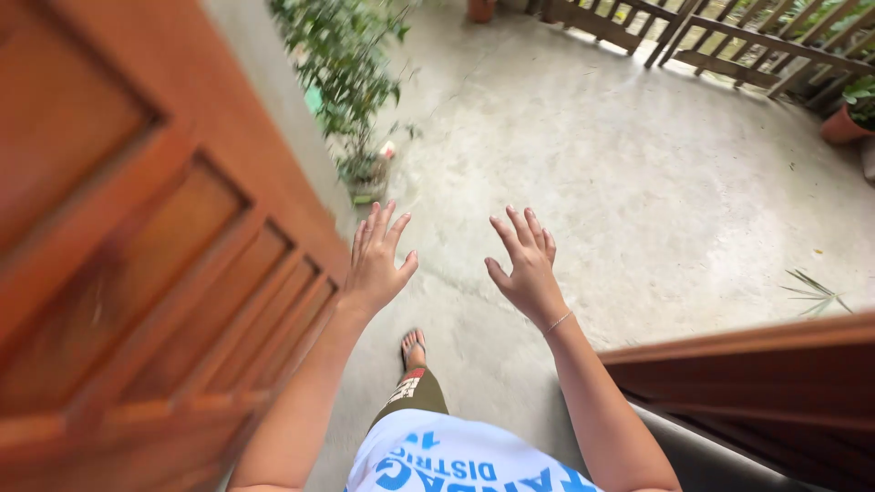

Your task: Harvest green leaves from a plant and carry them to the kitchen area.

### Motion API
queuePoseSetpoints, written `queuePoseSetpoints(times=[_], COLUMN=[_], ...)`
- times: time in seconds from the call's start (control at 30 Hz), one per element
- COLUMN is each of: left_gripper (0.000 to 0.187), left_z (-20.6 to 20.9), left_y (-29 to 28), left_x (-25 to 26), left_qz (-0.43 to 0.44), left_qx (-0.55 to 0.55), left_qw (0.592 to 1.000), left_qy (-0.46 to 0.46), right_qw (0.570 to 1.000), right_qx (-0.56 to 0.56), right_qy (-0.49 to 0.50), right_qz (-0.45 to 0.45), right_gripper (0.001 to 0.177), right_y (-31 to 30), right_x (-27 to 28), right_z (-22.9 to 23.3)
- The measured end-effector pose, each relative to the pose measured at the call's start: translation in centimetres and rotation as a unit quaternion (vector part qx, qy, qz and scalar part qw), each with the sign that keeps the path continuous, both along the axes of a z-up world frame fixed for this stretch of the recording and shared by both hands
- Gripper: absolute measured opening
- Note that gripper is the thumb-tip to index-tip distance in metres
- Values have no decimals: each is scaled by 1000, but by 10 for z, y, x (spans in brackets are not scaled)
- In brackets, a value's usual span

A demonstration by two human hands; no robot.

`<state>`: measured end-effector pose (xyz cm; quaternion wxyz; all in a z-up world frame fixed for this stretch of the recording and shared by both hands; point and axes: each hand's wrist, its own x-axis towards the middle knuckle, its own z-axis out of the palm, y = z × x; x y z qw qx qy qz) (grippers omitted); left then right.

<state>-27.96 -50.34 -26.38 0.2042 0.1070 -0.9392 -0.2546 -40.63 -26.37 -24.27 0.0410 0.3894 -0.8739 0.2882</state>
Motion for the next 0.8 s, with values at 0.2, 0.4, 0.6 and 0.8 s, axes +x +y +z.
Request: queuePoseSetpoints(times=[0.2, 0.4, 0.6, 0.8], left_gripper=[57, 56, 51, 39], left_z=[13, 7, -21, -25], left_y=[-103, -161, -203, -256], left_x=[-161, -298, -435, -604], left_qz=[-32, -70, -63, -38], left_qx=[-23, -30, -2, 49], left_qw=[999, 997, 998, 996], left_qy=[24, 25, 17, 68], right_qw=[1000, 999, 998, 998], right_qx=[-3, 5, 21, 31], right_qy=[0, -24, -41, -24], right_qz=[-30, -47, -29, 44], right_gripper=[65, 59, 55, 53], right_y=[-94, -149, -200, -272], right_x=[-137, -253, -396, -585], right_z=[11, 6, -21, -26])
